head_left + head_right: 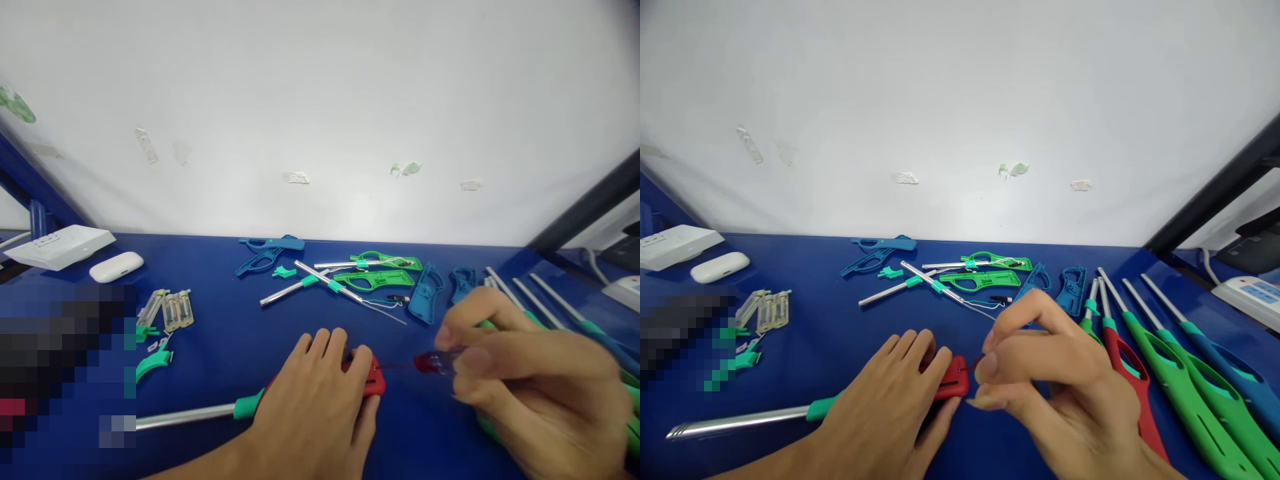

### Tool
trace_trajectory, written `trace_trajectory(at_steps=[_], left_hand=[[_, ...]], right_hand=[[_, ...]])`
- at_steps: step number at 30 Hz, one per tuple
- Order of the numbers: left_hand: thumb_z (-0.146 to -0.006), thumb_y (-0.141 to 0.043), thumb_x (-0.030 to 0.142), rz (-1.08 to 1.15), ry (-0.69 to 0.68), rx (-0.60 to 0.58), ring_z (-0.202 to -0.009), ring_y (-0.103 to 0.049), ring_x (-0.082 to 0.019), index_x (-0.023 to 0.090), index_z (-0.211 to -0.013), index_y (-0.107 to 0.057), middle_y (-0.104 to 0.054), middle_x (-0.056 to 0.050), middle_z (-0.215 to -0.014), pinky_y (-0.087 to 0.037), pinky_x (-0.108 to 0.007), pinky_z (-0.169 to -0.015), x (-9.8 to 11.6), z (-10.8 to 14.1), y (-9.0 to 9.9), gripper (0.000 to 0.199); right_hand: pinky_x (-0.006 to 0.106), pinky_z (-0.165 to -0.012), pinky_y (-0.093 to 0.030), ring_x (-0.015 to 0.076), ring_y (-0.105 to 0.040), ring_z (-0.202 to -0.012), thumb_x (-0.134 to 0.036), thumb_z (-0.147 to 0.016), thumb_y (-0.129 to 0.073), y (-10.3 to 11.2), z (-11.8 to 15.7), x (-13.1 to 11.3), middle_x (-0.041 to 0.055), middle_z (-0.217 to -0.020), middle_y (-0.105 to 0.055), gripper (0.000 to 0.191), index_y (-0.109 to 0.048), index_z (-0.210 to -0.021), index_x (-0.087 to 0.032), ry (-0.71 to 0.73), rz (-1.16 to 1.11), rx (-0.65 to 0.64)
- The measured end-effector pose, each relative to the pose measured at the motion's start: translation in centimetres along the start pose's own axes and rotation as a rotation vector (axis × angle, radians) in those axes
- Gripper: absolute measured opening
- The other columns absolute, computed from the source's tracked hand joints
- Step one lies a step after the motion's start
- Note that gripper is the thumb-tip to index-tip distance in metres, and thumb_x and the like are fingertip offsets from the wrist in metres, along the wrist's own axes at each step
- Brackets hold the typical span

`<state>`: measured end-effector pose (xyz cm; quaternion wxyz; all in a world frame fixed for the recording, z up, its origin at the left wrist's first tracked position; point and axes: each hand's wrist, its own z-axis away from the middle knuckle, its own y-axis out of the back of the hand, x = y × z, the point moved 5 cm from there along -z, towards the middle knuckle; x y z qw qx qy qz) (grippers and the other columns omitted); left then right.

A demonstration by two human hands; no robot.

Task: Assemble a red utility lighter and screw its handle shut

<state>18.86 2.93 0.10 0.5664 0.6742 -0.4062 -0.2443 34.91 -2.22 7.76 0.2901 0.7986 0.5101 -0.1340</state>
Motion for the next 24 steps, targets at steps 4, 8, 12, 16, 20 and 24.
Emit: trace_trajectory(at_steps=[4, 8, 12, 16, 20, 24], left_hand=[[-0.101, -0.051, 0.028, 0.014, 0.005, -0.009, -0.094, -0.065, -0.034, 0.021, -0.118, -0.057, -0.065, -0.011, -0.106, -0.062, -0.059, -0.084, -0.01, 0.0, 0.07, 0.019], [-0.102, -0.051, 0.028, 0.011, -0.009, 0.0, -0.093, -0.064, -0.034, 0.021, -0.117, -0.057, -0.064, -0.011, -0.105, -0.062, -0.059, -0.083, 0.09, 0.04, 0.2, 0.018], [-0.103, -0.048, 0.028, 0.015, 0.0, 0.003, -0.093, -0.064, -0.033, 0.02, -0.118, -0.057, -0.064, -0.011, -0.105, -0.061, -0.06, -0.085, 0.11, 0.09, 0.09, 0.019], [-0.102, -0.05, 0.029, 0.019, -0.002, -0.012, -0.095, -0.064, -0.034, 0.02, -0.121, -0.057, -0.064, -0.012, -0.108, -0.061, -0.06, -0.085, 0.06, 0.09, 0.09, 0.022], [-0.102, -0.05, 0.029, 0.033, -0.007, -0.02, -0.095, -0.064, -0.034, 0.021, -0.119, -0.058, -0.065, -0.012, -0.108, -0.061, -0.059, -0.085, 0.01, 0.0, 0.26, 0.02], [-0.102, -0.048, 0.029, 0.028, -0.002, -0.034, -0.092, -0.063, -0.034, 0.021, -0.117, -0.059, -0.064, -0.01, -0.104, -0.061, -0.059, -0.084, 0.01, -0.09, 0.21, 0.02]], right_hand=[[0.025, -0.041, -0.052, 0.0105, -0.064, -0.053, -0.006, -0.098, -0.06, -0.37, 0.57, 0.72, 0.0032, -0.107, -0.076, 0.044, -0.077, -0.13, -0.031, -0.115, 0.053, -0.122], [0.024, -0.042, -0.051, 0.0076, -0.059, -0.049, -0.004, -0.099, -0.06, -0.63, 0.57, 0.83, -0.0007, -0.11, -0.079, 0.054, -0.07, -0.141, -0.036, -0.168, 0.087, -0.069], [0.027, -0.06, -0.06, 0.0193, -0.066, -0.078, -0.005, -0.088, -0.079, -0.38, 0.15, 0.34, -0.0013, -0.084, -0.075, 0.032, -0.078, -0.109, -0.03, -0.049, 0.104, 0.007], [0.025, -0.043, -0.055, 0.0144, -0.069, -0.065, -0.021, -0.105, -0.062, -0.51, 0.48, 0.85, 0.0041, -0.109, -0.073, 0.036, -0.073, -0.136, -0.035, -0.176, 0.108, -0.122], [0.025, -0.041, -0.051, 0.0092, -0.063, -0.052, -0.013, -0.107, -0.052, -0.72, 0.98, 0.88, 0.0023, -0.107, -0.074, 0.047, -0.067, -0.144, -0.038, -0.191, -0.017, -0.143], [0.027, -0.049, -0.054, 0.0177, -0.067, -0.071, -0.002, -0.095, -0.066, -0.55, 0.96, 0.53, 0.0019, -0.087, -0.071, 0.036, -0.078, -0.114, -0.029, -0.01, 0.044, -0.082]])
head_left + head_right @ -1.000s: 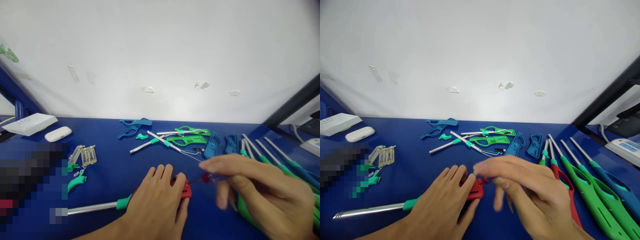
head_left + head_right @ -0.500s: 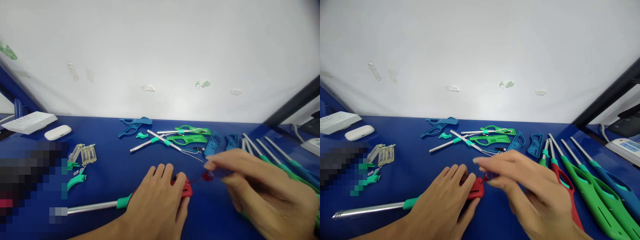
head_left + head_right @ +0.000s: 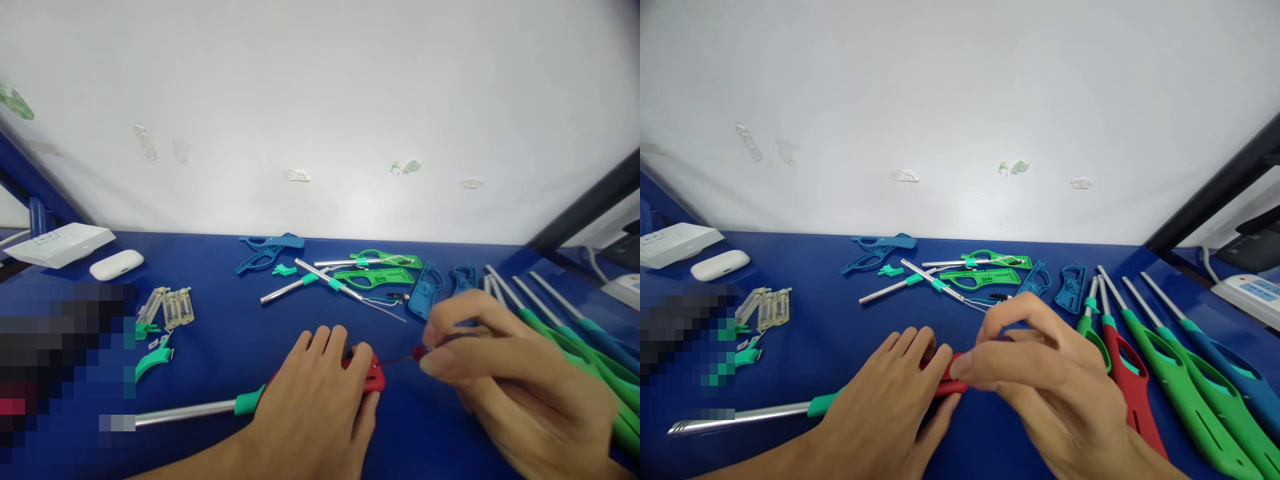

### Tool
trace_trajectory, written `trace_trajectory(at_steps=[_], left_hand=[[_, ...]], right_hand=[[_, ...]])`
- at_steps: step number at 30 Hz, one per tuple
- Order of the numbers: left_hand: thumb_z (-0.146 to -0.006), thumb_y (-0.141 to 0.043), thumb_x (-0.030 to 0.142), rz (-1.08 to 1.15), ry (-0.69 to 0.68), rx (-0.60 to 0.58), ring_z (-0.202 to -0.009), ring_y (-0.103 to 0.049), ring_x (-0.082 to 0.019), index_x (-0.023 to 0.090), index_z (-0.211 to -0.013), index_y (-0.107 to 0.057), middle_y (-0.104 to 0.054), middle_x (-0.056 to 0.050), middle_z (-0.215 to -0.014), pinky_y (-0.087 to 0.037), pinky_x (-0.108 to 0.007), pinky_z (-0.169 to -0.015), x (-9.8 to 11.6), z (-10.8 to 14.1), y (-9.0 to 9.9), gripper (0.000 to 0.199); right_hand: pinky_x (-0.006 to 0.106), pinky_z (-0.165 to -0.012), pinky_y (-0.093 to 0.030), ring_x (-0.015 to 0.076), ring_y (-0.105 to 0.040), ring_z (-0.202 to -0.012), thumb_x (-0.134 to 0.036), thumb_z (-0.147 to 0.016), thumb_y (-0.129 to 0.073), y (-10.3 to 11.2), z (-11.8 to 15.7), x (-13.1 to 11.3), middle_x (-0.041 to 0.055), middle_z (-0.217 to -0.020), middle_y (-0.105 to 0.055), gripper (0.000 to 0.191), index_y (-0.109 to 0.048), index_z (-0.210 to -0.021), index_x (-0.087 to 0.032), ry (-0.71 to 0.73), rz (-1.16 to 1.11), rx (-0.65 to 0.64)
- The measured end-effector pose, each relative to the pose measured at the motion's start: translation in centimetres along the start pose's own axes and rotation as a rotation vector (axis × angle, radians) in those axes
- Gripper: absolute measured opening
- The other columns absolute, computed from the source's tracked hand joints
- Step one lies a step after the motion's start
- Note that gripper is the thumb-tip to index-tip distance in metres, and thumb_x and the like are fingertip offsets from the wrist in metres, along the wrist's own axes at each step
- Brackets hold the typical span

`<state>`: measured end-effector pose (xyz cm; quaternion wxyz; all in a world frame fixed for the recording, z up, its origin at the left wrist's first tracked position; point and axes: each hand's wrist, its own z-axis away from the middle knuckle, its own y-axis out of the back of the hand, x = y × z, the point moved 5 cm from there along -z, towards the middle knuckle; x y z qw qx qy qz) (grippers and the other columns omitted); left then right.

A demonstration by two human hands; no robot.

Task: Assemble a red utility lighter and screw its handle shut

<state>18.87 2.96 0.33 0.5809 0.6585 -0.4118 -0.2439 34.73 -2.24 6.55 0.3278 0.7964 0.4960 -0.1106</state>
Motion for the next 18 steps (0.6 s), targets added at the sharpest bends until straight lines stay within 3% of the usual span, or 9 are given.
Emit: trace_trajectory(at_steps=[3, 5, 7, 9, 11, 13, 18], left_hand=[[-0.102, -0.048, 0.03, -0.005, -0.007, 0.014, -0.093, -0.063, -0.034, 0.021, -0.117, -0.059, -0.064, -0.011, -0.105, -0.061, -0.059, -0.085, 0.07, 0.07, -0.03, 0.02], [-0.102, -0.049, 0.03, -0.007, -0.007, 0.024, -0.095, -0.063, -0.034, 0.021, -0.118, -0.058, -0.065, -0.012, -0.107, -0.061, -0.059, -0.086, 0.1, 0.14, -0.02, 0.02], [-0.102, -0.05, 0.03, -0.009, -0.004, 0.03, -0.097, -0.064, -0.034, 0.021, -0.118, -0.057, -0.065, -0.012, -0.109, -0.061, -0.058, -0.087, 0.13, 0.15, 0.06, 0.02], [-0.102, -0.049, 0.029, -0.01, 0.003, 0.025, -0.096, -0.064, -0.034, 0.021, -0.118, -0.057, -0.065, -0.011, -0.108, -0.061, -0.058, -0.086, 0.14, 0.13, 0.12, 0.02], [-0.102, -0.05, 0.029, -0.01, 0.007, 0.015, -0.094, -0.064, -0.033, 0.022, -0.117, -0.058, -0.065, -0.01, -0.105, -0.061, -0.057, -0.084, 0.11, 0.1, 0.11, 0.019], [-0.101, -0.051, 0.029, -0.015, 0.005, 0.01, -0.092, -0.064, -0.032, 0.022, -0.116, -0.058, -0.065, -0.009, -0.104, -0.062, -0.056, -0.083, 0.06, 0.1, -0.03, 0.018], [-0.099, -0.054, 0.031, -0.029, 0.005, 0.036, -0.093, -0.064, -0.033, 0.022, -0.115, -0.058, -0.065, -0.01, -0.106, -0.062, -0.055, -0.082, -0.14, 0.11, -0.31, 0.018]], right_hand=[[0.026, -0.05, -0.056, 0.014, -0.066, -0.064, -0.009, -0.1, -0.065, -0.18, -0.14, 0.0, 0.0028, -0.095, -0.07, 0.034, -0.078, -0.124, -0.029, -0.017, 0.033, -0.076], [0.024, -0.05, -0.058, 0.0094, -0.065, -0.059, -0.013, -0.107, -0.052, -0.29, -0.17, 0.23, 0.0046, -0.116, -0.071, 0.049, -0.063, -0.149, -0.035, -0.121, 0.017, -0.122], [0.022, -0.048, -0.057, 0.0069, -0.063, -0.053, -0.011, -0.109, -0.044, -0.49, -0.21, 0.25, 0.0041, -0.121, -0.073, 0.058, -0.052, -0.158, -0.039, -0.172, -0.032, -0.163], [0.023, -0.049, -0.057, 0.0084, -0.064, -0.052, -0.007, -0.105, -0.049, -0.5, -0.42, 0.03, 0.0018, -0.108, -0.077, 0.053, -0.063, -0.147, -0.035, -0.132, -0.069, -0.148], [0.026, -0.057, -0.062, 0.0144, -0.071, -0.063, -0.004, -0.098, -0.06, -0.24, -0.72, -0.16, 0.0003, -0.093, -0.077, 0.039, -0.075, -0.122, -0.03, -0.065, -0.065, -0.079], [0.028, -0.06, -0.064, 0.0185, -0.074, -0.072, -0.005, -0.093, -0.068, 0.0, -0.94, -0.21, 0.0, -0.087, -0.077, 0.031, -0.077, -0.109, -0.029, -0.025, -0.024, -0.031], [0.022, -0.036, -0.05, 0.0069, -0.059, -0.042, -0.011, -0.104, -0.054, -0.08, -0.82, 0.34, 0.0012, -0.105, -0.079, 0.048, -0.069, -0.143, -0.035, -0.112, 0.058, -0.112]])
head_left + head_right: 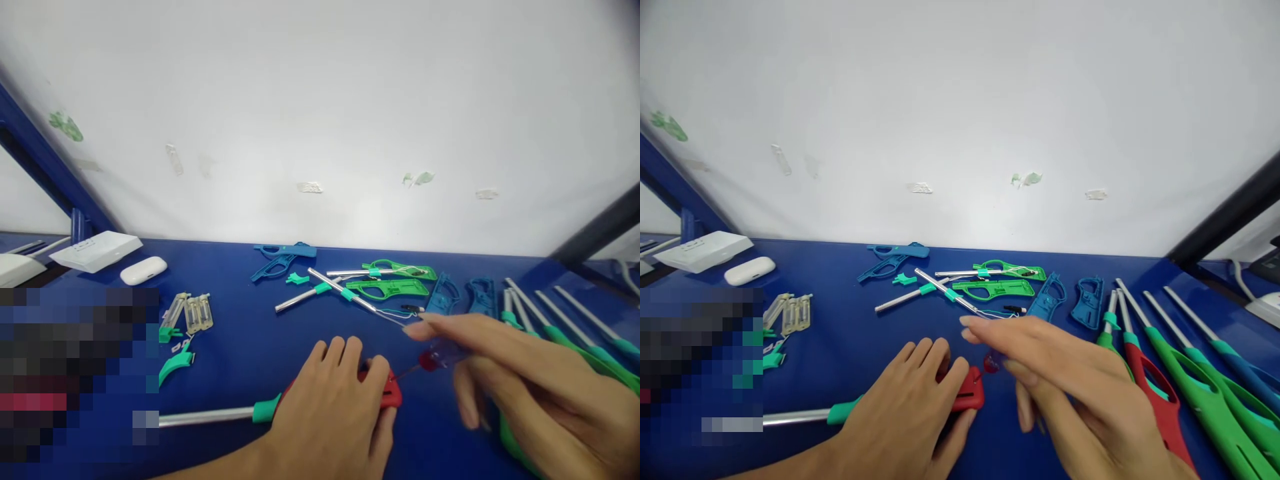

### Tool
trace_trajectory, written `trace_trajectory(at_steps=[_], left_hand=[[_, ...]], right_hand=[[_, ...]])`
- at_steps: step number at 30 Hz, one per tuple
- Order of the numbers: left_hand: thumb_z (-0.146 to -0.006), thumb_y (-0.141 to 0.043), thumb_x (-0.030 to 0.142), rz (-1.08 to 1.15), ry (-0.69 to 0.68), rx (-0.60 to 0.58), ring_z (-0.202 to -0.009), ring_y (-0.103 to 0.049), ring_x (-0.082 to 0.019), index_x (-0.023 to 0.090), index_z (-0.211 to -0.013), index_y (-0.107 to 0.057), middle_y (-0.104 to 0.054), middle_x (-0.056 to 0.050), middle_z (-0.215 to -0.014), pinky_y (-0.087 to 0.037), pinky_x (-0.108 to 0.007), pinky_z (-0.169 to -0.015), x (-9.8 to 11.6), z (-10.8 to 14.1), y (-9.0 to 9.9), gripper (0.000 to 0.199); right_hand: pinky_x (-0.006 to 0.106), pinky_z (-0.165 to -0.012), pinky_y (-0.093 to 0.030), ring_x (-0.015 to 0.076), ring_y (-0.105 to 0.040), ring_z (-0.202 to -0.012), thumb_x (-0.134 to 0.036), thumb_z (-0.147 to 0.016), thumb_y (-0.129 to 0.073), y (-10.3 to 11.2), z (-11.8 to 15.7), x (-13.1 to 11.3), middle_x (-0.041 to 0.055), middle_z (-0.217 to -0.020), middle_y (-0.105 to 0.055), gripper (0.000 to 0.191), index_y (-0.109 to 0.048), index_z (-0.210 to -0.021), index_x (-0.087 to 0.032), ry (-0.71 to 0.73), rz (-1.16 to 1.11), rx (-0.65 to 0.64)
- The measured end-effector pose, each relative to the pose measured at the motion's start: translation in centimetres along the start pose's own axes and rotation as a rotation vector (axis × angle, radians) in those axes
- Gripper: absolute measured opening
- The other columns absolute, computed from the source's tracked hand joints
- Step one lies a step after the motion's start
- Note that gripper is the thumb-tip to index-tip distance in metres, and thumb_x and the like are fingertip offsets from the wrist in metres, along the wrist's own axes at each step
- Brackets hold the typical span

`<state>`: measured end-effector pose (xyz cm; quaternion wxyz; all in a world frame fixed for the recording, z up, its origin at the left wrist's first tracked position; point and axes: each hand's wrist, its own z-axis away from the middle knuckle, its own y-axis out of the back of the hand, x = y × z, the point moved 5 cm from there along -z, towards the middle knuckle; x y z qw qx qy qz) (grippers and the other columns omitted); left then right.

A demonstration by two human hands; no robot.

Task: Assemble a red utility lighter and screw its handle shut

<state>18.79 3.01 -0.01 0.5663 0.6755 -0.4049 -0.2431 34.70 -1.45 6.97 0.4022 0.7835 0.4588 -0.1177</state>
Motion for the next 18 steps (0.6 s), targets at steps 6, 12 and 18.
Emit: trace_trajectory(at_steps=[6, 12, 18], left_hand=[[-0.1, -0.054, 0.032, -0.021, -0.001, -0.036, -0.091, -0.064, -0.032, 0.022, -0.113, -0.059, -0.065, -0.01, -0.103, -0.062, -0.054, -0.081, 0.0, -0.17, 0.11, 0.017], [-0.1, -0.053, 0.031, 0.0, -0.001, -0.042, -0.093, -0.064, -0.033, 0.021, -0.115, -0.059, -0.065, -0.011, -0.105, -0.062, -0.056, -0.082, 0.01, -0.06, 0.13, 0.019], [-0.102, -0.051, 0.031, 0.017, 0.0, -0.026, -0.096, -0.064, -0.033, 0.022, -0.12, -0.057, -0.065, -0.011, -0.109, -0.062, -0.058, -0.086, 0.06, 0.06, 0.17, 0.021]], right_hand=[[0.029, -0.047, -0.054, 0.0176, -0.066, -0.061, -0.018, -0.095, -0.076, 0.22, 0.02, 0.1, 0.0006, -0.086, -0.073, 0.017, -0.075, -0.108, -0.029, 0.003, -0.029, 0.115], [0.026, -0.048, -0.06, 0.0215, -0.072, -0.08, -0.013, -0.091, -0.078, -0.17, 0.1, 0.11, 0.0016, -0.088, -0.074, 0.022, -0.073, -0.106, -0.029, 0.008, -0.058, 0.154], [0.024, -0.047, -0.059, 0.0195, -0.076, -0.074, -0.01, -0.095, -0.068, 0.19, 0.29, -0.55, 0.0013, -0.089, -0.08, 0.03, -0.078, -0.117, -0.029, 0.085, -0.044, 0.051]])
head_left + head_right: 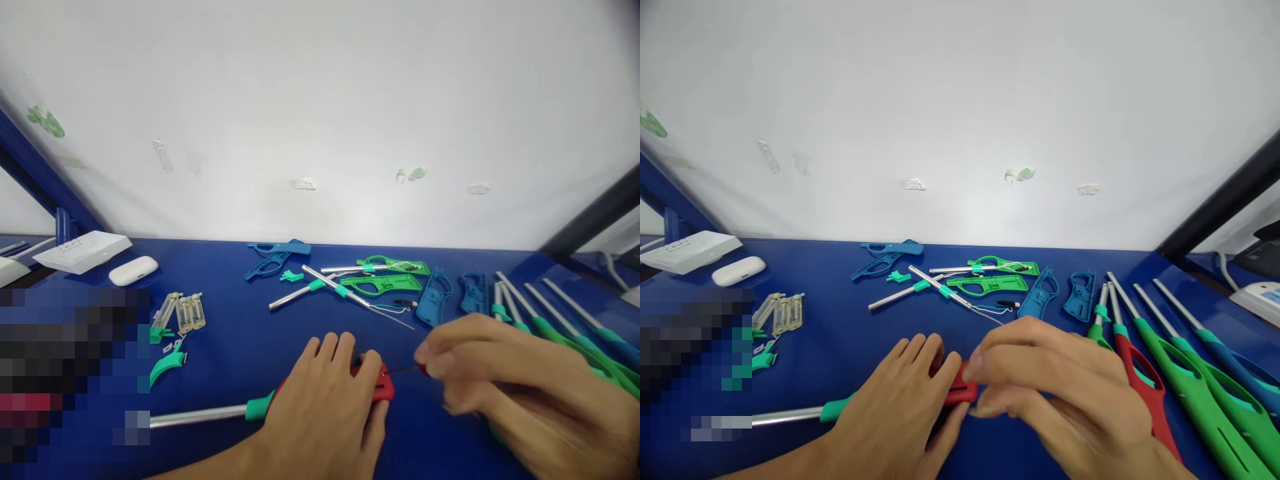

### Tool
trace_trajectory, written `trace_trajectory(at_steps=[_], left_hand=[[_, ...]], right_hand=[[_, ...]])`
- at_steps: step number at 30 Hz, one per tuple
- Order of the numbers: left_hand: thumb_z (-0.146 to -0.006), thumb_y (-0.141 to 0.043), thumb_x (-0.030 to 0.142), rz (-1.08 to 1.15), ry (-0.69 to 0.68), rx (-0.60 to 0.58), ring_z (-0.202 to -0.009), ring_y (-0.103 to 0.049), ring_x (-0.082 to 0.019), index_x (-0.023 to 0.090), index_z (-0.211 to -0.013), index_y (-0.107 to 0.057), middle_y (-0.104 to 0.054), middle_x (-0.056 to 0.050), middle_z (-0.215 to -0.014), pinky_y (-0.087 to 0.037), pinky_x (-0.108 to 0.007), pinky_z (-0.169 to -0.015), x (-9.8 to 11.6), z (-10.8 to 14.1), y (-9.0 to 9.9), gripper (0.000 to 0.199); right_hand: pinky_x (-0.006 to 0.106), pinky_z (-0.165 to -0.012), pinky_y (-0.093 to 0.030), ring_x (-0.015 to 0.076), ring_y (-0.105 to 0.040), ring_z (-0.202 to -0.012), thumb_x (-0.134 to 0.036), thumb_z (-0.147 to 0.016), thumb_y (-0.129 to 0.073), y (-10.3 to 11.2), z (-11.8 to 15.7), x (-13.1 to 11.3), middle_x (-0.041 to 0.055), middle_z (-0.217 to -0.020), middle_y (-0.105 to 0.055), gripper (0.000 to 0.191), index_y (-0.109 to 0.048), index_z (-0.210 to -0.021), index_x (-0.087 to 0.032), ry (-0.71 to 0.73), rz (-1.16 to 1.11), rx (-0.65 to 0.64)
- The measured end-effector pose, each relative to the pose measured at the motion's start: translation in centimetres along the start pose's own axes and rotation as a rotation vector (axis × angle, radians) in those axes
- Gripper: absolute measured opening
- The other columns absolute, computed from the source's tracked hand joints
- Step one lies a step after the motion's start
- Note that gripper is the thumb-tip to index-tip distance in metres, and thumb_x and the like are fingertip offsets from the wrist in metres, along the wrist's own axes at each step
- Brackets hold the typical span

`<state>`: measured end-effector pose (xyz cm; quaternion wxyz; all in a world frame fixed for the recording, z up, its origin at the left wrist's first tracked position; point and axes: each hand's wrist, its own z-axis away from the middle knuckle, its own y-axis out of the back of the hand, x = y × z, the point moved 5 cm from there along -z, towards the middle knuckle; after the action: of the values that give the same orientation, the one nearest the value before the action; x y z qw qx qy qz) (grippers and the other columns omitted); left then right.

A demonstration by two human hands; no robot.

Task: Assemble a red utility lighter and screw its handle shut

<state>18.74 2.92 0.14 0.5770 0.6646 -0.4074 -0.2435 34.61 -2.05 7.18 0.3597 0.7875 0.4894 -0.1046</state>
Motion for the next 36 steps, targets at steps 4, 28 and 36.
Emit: trace_trajectory(at_steps=[4, 28, 36], left_hand=[[-0.101, -0.052, 0.031, 0.009, -0.005, 0.024, -0.097, -0.064, -0.033, 0.022, -0.119, -0.057, -0.065, -0.011, -0.108, -0.062, -0.058, -0.086, 0.06, 0.0, -0.1, 0.021], [-0.101, -0.051, 0.029, 0.01, -0.014, 0.038, -0.092, -0.063, -0.032, 0.022, -0.117, -0.057, -0.065, -0.01, -0.104, -0.062, -0.057, -0.081, 0.07, -0.09, -0.22, 0.018], [-0.101, -0.054, 0.031, -0.014, -0.015, 0.049, -0.092, -0.064, -0.032, 0.021, -0.117, -0.058, -0.065, -0.011, -0.105, -0.062, -0.057, -0.082, -0.03, 0.1, -0.2, 0.02]], right_hand=[[0.022, -0.039, -0.053, 0.0125, -0.068, -0.053, -0.013, -0.106, -0.048, -0.12, -0.06, 0.35, 0.0014, -0.093, -0.08, 0.047, -0.066, -0.145, -0.032, -0.096, 0.056, -0.14], [0.024, -0.045, -0.056, 0.0114, -0.067, -0.055, -0.028, -0.108, -0.06, 0.16, -0.24, 0.66, -0.0015, -0.097, -0.079, 0.024, -0.078, -0.118, -0.041, -0.232, -0.099, -0.012], [0.026, -0.052, -0.056, 0.0172, -0.067, -0.067, -0.045, -0.084, -0.091, 0.03, -0.25, 0.87, -0.0034, -0.072, -0.07, 0.024, -0.07, -0.086, -0.034, -0.263, -0.075, 0.136]])
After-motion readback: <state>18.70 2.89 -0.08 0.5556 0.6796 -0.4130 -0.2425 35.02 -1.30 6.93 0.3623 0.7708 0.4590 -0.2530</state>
